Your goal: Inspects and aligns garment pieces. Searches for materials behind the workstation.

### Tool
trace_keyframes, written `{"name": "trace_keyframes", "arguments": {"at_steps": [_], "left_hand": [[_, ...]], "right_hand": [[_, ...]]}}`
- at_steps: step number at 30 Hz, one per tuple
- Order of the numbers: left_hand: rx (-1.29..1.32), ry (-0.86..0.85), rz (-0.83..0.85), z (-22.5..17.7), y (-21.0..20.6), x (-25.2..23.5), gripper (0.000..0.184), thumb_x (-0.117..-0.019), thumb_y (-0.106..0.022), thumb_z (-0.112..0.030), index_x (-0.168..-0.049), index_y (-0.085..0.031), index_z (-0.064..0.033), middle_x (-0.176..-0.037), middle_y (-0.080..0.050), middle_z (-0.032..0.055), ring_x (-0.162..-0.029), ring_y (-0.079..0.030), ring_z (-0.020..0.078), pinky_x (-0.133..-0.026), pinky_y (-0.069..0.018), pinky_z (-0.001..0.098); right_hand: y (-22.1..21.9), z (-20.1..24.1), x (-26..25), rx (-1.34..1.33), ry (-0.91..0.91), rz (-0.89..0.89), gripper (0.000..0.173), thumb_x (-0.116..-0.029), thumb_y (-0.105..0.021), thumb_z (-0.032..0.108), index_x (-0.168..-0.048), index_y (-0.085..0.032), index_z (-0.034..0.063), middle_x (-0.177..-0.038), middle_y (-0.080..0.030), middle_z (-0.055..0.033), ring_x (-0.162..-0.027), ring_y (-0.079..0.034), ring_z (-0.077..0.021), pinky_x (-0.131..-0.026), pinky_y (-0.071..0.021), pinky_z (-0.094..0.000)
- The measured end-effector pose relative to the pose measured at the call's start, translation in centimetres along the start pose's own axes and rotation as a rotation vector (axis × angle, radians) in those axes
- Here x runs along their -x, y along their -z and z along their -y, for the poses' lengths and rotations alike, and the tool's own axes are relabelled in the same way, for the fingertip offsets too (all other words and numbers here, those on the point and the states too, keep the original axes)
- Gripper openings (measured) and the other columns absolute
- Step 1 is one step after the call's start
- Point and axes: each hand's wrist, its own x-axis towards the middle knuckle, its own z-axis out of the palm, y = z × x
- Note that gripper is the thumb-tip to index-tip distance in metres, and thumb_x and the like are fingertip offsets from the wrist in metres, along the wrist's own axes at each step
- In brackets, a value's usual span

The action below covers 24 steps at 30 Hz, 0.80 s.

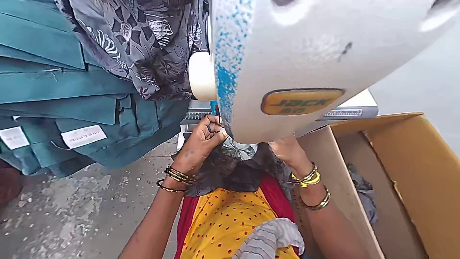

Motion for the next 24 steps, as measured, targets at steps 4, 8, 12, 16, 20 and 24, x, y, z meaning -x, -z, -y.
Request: {"name": "trace_keyframes", "arguments": {"at_steps": [4, 8, 12, 16, 20, 24], "left_hand": [[0.037, -0.01, 0.003, 0.0, -0.1, 0.0, 0.027, -0.0906, -0.064, 0.006, -0.104, -0.056, -0.0159, -0.075, -0.065, -0.0109, -0.071, -0.064, -0.0015, -0.071, -0.0553, 0.0158], [0.059, -0.013, 0.009, -0.1, -0.2, 0.2, 0.027, -0.0914, -0.063, 0.007, -0.102, -0.055, -0.016, -0.075, -0.066, -0.0114, -0.071, -0.065, -0.0024, -0.071, -0.0551, 0.0148], [0.065, -0.013, 0.004, -0.1, -0.3, 0.2, 0.027, -0.092, -0.062, 0.007, -0.103, -0.054, -0.0158, -0.077, -0.067, -0.0119, -0.073, -0.065, -0.0035, -0.072, -0.0552, 0.0139], [0.08, -0.005, 0.016, 0.0, -0.2, 0.1, 0.024, -0.0923, -0.062, 0.006, -0.102, -0.056, -0.0149, -0.077, -0.067, -0.0102, -0.074, -0.066, -0.0018, -0.072, -0.0555, 0.0147], [0.063, -0.006, 0.022, 0.4, -0.1, -0.2, 0.025, -0.0927, -0.061, 0.006, -0.103, -0.053, -0.0156, -0.076, -0.065, -0.0109, -0.072, -0.064, -0.0017, -0.072, -0.0549, 0.0154], [-0.371, -0.185, 0.046, 1.7, 0.2, 1.8, 0.026, -0.0989, -0.062, -0.02, -0.122, -0.054, -0.0084, -0.084, -0.061, -0.0076, -0.075, -0.058, -0.002, -0.07, -0.0499, 0.0188]], "right_hand": [[-0.4, -0.2, 0.1, -0.036, -0.011, -0.011, 0.012, -0.0972, -0.057, 0.002, -0.103, -0.049, 0.0084, -0.081, -0.054, 0.0089, -0.076, -0.056, 0.0066, -0.075, -0.0503, -0.0144], [-0.6, -0.4, 0.2, -0.116, 0.003, -0.027, 0.015, -0.0965, -0.057, 0.001, -0.105, -0.047, 0.0083, -0.089, -0.058, 0.009, -0.084, -0.059, 0.0069, -0.082, -0.052, -0.0149], [-0.7, -0.7, 0.1, -0.162, 0.016, -0.029, 0.016, -0.0959, -0.057, 0.0, -0.104, -0.047, 0.0099, -0.09, -0.058, 0.0097, -0.084, -0.059, 0.0068, -0.081, -0.0518, -0.0145], [-0.7, -0.5, 0.1, -0.179, -0.014, -0.05, 0.016, -0.0956, -0.057, 0.0, -0.103, -0.047, 0.0098, -0.088, -0.057, 0.0095, -0.081, -0.058, 0.007, -0.079, -0.0514, -0.0143], [-0.5, -0.6, 0.0, -0.172, -0.039, -0.033, 0.017, -0.0966, -0.057, -0.001, -0.102, -0.047, 0.0108, -0.085, -0.057, 0.0094, -0.079, -0.058, 0.0057, -0.079, -0.0515, -0.0154], [-0.1, -1.4, 1.5, -0.095, 0.009, -0.016, 0.013, -0.0976, -0.06, 0.007, -0.104, -0.05, 0.0099, -0.086, -0.06, 0.0096, -0.082, -0.06, 0.0055, -0.08, -0.0532, -0.017]]}}
